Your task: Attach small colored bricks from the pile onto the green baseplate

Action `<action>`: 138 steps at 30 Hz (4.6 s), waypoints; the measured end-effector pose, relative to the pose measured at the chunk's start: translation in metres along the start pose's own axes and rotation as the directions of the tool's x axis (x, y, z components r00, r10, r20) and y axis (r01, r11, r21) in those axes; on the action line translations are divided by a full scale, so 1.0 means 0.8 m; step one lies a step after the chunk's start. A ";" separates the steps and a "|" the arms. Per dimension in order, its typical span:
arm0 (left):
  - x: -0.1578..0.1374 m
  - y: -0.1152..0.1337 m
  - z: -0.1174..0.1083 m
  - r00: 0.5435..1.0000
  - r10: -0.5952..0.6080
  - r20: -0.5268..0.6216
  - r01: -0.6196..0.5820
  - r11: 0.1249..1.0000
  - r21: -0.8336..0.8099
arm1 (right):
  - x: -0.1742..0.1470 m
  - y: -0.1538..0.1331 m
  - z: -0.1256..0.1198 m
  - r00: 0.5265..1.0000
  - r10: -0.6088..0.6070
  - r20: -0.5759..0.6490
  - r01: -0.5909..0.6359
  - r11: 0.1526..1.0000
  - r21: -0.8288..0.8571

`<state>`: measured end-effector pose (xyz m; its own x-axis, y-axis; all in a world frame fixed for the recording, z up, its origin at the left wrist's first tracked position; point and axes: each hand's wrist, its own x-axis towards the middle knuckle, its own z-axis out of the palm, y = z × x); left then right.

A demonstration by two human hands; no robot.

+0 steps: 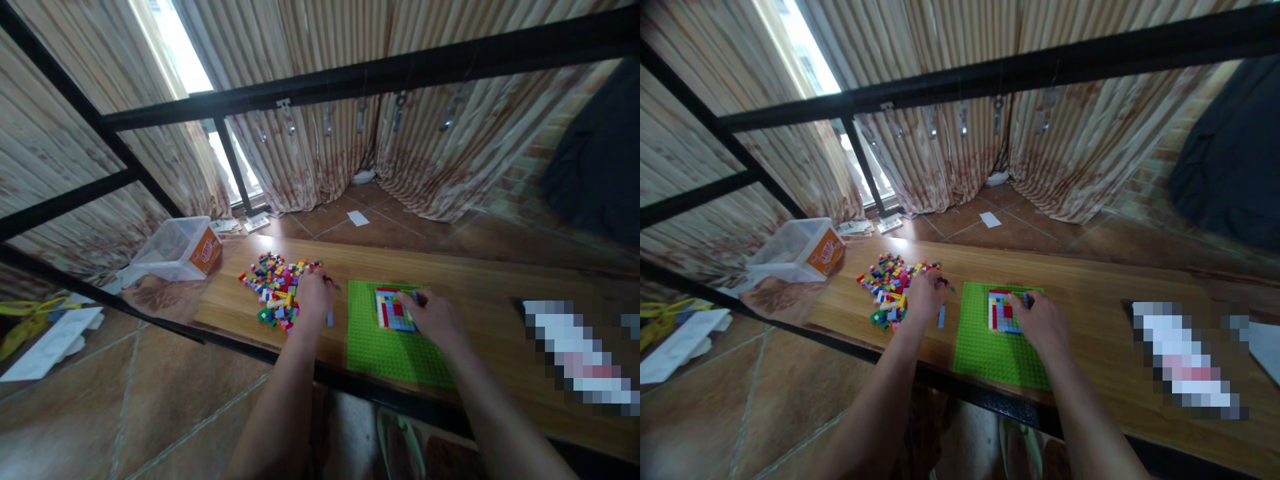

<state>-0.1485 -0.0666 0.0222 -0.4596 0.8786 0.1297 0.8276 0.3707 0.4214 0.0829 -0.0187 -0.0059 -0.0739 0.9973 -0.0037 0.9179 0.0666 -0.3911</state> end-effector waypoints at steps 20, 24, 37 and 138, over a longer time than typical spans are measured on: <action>0.014 -0.015 0.019 0.994 0.108 0.012 -0.109 0.987 0.119 | 0.000 0.004 -0.006 1.000 -0.001 -0.006 0.001 0.991 0.131; 0.015 -0.016 0.020 0.995 0.096 0.017 -0.097 0.988 0.123 | -0.002 0.000 -0.008 1.000 0.008 -0.016 -0.006 0.991 0.134; 0.013 0.001 0.005 0.999 0.033 0.019 -0.032 0.998 -0.046 | -0.007 -0.009 -0.015 1.000 0.014 0.017 -0.015 0.998 0.058; -0.029 0.048 0.032 0.893 0.423 0.156 -0.268 0.776 -0.571 | -0.002 0.000 -0.017 0.999 -0.006 0.053 0.004 0.999 0.044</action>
<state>-0.0977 -0.0645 0.0122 -0.0102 0.9880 0.1544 0.5815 -0.1197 0.8047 0.0885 -0.0195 0.0069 -0.1000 0.9937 -0.0498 0.8996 0.0689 -0.4312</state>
